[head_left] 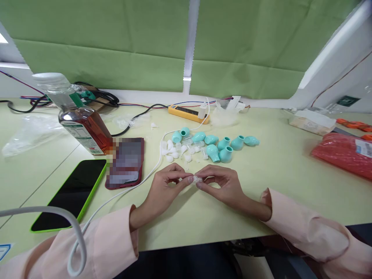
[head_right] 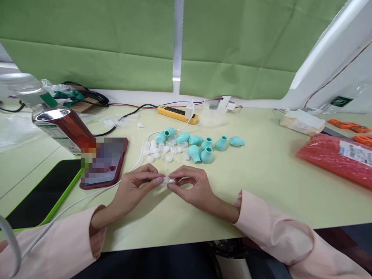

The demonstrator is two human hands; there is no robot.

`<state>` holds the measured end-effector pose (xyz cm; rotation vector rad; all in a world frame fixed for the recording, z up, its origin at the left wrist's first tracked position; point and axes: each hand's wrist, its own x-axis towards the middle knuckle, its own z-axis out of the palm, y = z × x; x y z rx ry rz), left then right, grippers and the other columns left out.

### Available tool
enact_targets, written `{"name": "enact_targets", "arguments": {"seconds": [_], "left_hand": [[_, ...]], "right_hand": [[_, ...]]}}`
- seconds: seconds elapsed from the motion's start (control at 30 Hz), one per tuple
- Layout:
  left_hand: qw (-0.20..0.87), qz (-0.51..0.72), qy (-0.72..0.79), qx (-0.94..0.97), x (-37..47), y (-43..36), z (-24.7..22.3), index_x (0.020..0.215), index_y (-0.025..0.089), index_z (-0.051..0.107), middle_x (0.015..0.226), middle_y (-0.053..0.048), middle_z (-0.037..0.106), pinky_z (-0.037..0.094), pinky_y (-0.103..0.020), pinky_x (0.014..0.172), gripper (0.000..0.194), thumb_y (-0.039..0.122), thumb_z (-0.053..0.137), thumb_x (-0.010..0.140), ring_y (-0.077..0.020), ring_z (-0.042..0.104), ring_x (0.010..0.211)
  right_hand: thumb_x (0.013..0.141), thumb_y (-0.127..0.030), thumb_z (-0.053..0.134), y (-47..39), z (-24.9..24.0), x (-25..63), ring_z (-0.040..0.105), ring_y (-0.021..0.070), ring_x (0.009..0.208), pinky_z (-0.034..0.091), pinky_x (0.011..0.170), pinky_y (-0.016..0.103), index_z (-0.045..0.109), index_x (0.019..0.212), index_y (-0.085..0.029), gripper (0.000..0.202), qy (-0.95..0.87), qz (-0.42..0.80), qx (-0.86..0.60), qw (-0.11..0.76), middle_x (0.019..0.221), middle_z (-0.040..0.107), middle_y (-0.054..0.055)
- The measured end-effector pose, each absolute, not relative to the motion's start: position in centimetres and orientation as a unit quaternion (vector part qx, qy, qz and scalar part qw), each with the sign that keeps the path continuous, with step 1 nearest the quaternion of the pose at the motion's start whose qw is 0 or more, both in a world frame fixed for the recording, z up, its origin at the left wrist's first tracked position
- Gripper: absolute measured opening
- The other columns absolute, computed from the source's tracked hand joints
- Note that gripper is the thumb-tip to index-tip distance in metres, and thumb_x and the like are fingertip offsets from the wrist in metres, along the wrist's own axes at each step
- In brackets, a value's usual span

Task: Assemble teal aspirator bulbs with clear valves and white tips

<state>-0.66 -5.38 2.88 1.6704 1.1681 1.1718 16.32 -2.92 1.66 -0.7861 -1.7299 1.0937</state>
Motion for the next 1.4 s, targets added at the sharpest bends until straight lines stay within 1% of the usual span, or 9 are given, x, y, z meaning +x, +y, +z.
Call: {"name": "enact_targets", "arguments": {"seconds": [0.17, 0.27, 0.47, 0.6, 0.9, 1.03, 1.13, 1.3, 1.4], "left_hand": [[0.486, 0.443, 0.459, 0.597, -0.56, -5.33, 2.97, 0.072, 0.017, 0.067, 0.067, -0.002, 0.055, 0.038, -0.022, 0.053, 0.015, 0.030, 0.059, 0.069, -0.0107, 0.048, 0.060], [0.522, 0.435, 0.451, 0.579, -0.60, -5.29, 3.16, 0.071, 0.018, 0.067, 0.067, -0.001, 0.057, 0.038, -0.021, 0.054, 0.013, 0.029, 0.061, 0.069, -0.0097, 0.048, 0.060], [0.471, 0.459, 0.431, 0.618, -0.81, -5.34, 3.32, 0.073, 0.017, 0.066, 0.071, -0.003, 0.057, 0.041, -0.023, 0.059, 0.011, 0.025, 0.059, 0.070, -0.0124, 0.052, 0.067], [0.436, 0.488, 0.440, 0.616, -0.93, -5.38, 3.16, 0.071, 0.016, 0.064, 0.072, -0.003, 0.056, 0.042, -0.023, 0.057, 0.007, 0.022, 0.060, 0.069, -0.0126, 0.053, 0.069], [0.449, 0.464, 0.389, 0.658, -0.97, -5.34, 3.12, 0.071, 0.014, 0.064, 0.076, -0.005, 0.062, 0.047, -0.026, 0.062, 0.004, 0.016, 0.060, 0.069, -0.0149, 0.058, 0.072], [0.420, 0.455, 0.402, 0.675, -0.98, -5.57, 3.37, 0.073, 0.014, 0.064, 0.076, -0.006, 0.063, 0.047, -0.026, 0.061, 0.007, 0.017, 0.059, 0.070, -0.0149, 0.058, 0.071], [0.411, 0.452, 0.407, 0.679, -0.94, -5.59, 3.52, 0.072, 0.014, 0.064, 0.075, -0.006, 0.063, 0.047, -0.025, 0.060, 0.008, 0.019, 0.059, 0.070, -0.0148, 0.058, 0.071], [0.469, 0.438, 0.405, 0.651, -0.93, -5.45, 3.46, 0.075, 0.015, 0.063, 0.078, -0.005, 0.063, 0.048, -0.025, 0.061, 0.009, 0.022, 0.059, 0.071, -0.0152, 0.058, 0.074], [0.432, 0.442, 0.396, 0.680, -0.89, -5.59, 3.54, 0.080, 0.016, 0.064, 0.081, -0.006, 0.063, 0.048, -0.027, 0.065, 0.012, 0.021, 0.059, 0.071, -0.0156, 0.058, 0.075]], "right_hand": [[0.064, -0.020, 0.064, -3.13, 1.83, 16.26, 0.058, 0.0141, 0.067, 0.052, 0.056, 0.026, 0.065, 0.077, -0.020, 0.013, -0.709, 0.476, -0.300, 0.426, 0.074, 0.061, 0.004], [0.063, -0.020, 0.065, -3.24, 1.88, 16.22, 0.058, 0.0138, 0.067, 0.052, 0.060, 0.027, 0.064, 0.078, -0.019, 0.015, -0.690, 0.499, -0.312, 0.421, 0.075, 0.061, 0.003], [0.062, -0.020, 0.065, -3.25, 1.97, 16.30, 0.057, 0.0132, 0.066, 0.051, 0.060, 0.026, 0.063, 0.076, -0.019, 0.014, -0.684, 0.496, -0.324, 0.424, 0.074, 0.060, 0.003], [0.062, -0.018, 0.064, -3.29, 2.10, 16.37, 0.055, 0.0118, 0.061, 0.050, 0.056, 0.025, 0.063, 0.074, -0.018, 0.011, -0.689, 0.489, -0.311, 0.436, 0.069, 0.058, 0.002], [0.064, -0.015, 0.064, -3.24, 1.92, 16.43, 0.056, 0.0115, 0.065, 0.051, 0.059, 0.024, 0.064, 0.080, -0.018, 0.017, -0.697, 0.487, -0.308, 0.426, 0.074, 0.060, 0.003], [0.065, -0.014, 0.063, -3.16, 1.85, 16.45, 0.056, 0.0119, 0.065, 0.050, 0.056, 0.024, 0.064, 0.082, -0.019, 0.018, -0.710, 0.480, -0.293, 0.424, 0.072, 0.060, 0.003], [0.065, -0.014, 0.062, -3.22, 1.82, 16.38, 0.056, 0.0121, 0.065, 0.050, 0.055, 0.024, 0.064, 0.082, -0.019, 0.018, -0.721, 0.460, -0.286, 0.433, 0.072, 0.060, 0.003], [0.065, -0.011, 0.061, -3.36, 1.86, 16.30, 0.057, 0.0124, 0.061, 0.049, 0.052, 0.025, 0.063, 0.082, -0.017, 0.018, -0.753, 0.394, -0.268, 0.453, 0.071, 0.060, 0.004], [0.064, -0.009, 0.061, -3.50, 1.84, 16.33, 0.056, 0.0121, 0.060, 0.049, 0.051, 0.026, 0.061, 0.083, -0.017, 0.021, -0.768, 0.362, -0.256, 0.462, 0.070, 0.060, 0.003]]}}
